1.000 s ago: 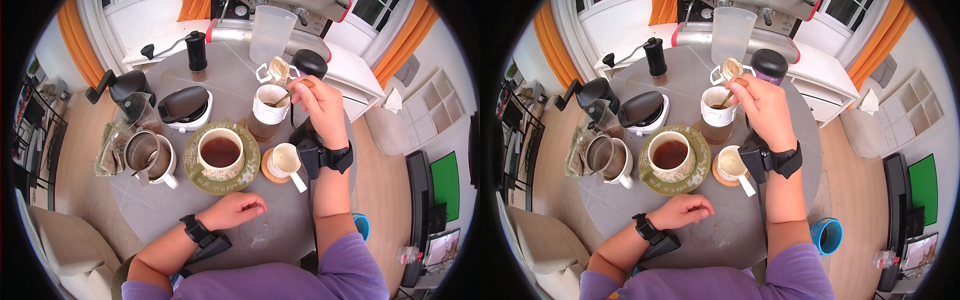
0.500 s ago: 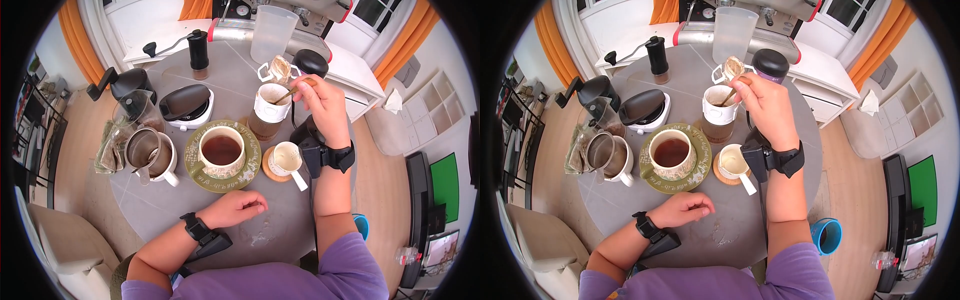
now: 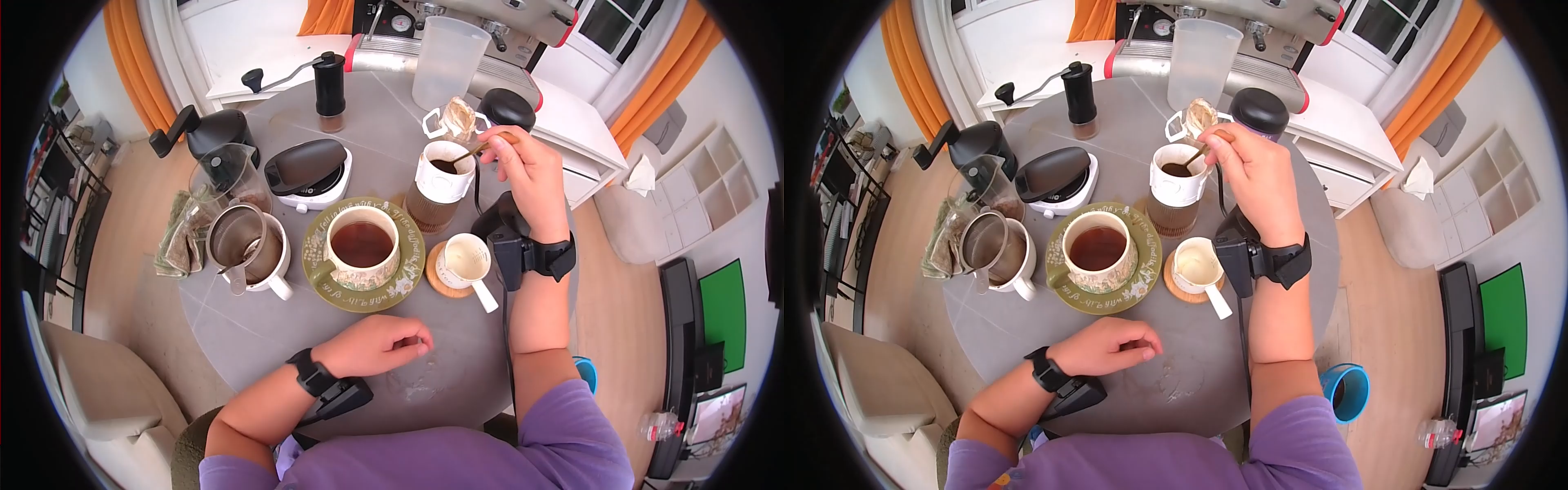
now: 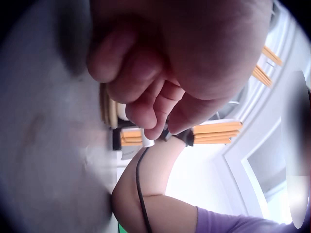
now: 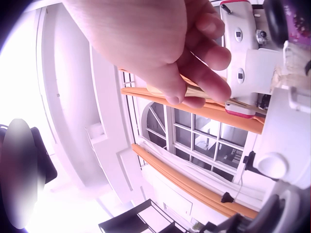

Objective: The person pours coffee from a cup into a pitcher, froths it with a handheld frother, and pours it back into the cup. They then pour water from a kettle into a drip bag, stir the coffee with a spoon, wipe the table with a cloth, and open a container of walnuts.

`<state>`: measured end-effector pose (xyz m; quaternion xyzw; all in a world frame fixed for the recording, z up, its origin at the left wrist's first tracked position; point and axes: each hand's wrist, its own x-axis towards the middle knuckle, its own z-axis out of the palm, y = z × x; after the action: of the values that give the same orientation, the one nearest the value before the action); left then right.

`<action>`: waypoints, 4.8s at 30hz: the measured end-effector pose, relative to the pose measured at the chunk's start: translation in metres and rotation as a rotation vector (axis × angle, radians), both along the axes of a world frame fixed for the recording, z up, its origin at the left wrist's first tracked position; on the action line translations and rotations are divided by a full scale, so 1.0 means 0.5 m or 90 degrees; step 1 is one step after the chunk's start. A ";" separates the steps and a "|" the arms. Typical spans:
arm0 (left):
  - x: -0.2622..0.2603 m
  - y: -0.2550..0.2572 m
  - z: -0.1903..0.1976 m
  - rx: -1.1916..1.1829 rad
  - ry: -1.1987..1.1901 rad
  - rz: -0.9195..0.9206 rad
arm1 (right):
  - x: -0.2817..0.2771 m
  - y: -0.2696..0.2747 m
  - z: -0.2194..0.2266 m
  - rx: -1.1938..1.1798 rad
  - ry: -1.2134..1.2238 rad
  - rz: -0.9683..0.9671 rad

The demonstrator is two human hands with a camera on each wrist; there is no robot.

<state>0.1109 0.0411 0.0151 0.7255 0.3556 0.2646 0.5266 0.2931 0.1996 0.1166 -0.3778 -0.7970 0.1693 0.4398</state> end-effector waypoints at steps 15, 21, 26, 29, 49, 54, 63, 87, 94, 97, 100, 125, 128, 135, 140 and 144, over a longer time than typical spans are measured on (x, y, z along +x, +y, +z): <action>-0.078 -0.059 0.031 0.191 0.167 0.615 | 0.010 0.002 -0.001 -0.067 0.025 0.083; -0.093 -0.034 0.013 0.096 0.138 0.581 | 0.008 0.004 -0.002 -0.046 0.012 0.026; -0.089 -0.021 0.000 -0.077 -0.100 0.575 | 0.005 0.013 -0.010 0.006 0.012 0.028; -0.090 -0.018 -0.008 -0.159 -0.166 0.561 | 0.002 -0.001 -0.004 -0.081 0.027 0.085; -0.078 0.036 0.056 -0.003 -0.370 0.617 | 0.009 0.007 -0.010 -0.051 0.000 0.043; -0.089 0.080 0.122 0.061 -0.351 0.622 | 0.010 0.006 -0.011 -0.014 0.007 0.022; -0.103 0.189 0.194 0.081 -0.281 0.596 | 0.017 0.002 -0.001 -0.045 0.029 0.100; -0.102 0.264 0.183 0.224 -0.072 0.594 | 0.024 -0.009 0.005 -0.009 0.068 0.123; -0.102 0.268 0.185 0.256 -0.023 0.614 | 0.014 0.004 -0.006 -0.006 -0.005 0.100; -0.094 0.264 0.197 0.272 0.000 0.608 | 0.020 0.000 0.003 -0.056 0.019 0.070; -0.087 0.260 0.211 0.337 0.066 0.599 | 0.027 0.004 0.001 -0.062 0.046 0.059; -0.015 0.260 0.276 0.739 0.421 0.373 | 0.033 -0.004 0.013 -0.021 0.069 0.010; -0.005 0.257 0.273 0.808 0.462 0.330 | 0.034 -0.003 0.012 -0.008 0.062 0.011; 0.010 0.247 0.268 0.889 0.514 0.238 | 0.033 0.002 0.008 0.035 0.053 0.024; 0.009 0.243 0.269 0.931 0.494 0.200 | 0.033 0.000 0.009 0.021 0.029 0.011; 0.004 0.242 0.264 0.955 0.475 0.215 | 0.032 -0.006 0.013 0.007 0.041 0.011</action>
<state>0.1128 0.1621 0.1471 0.8589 0.3400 0.2490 -0.2912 0.3091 0.1967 0.1232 -0.3627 -0.7865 0.1810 0.4660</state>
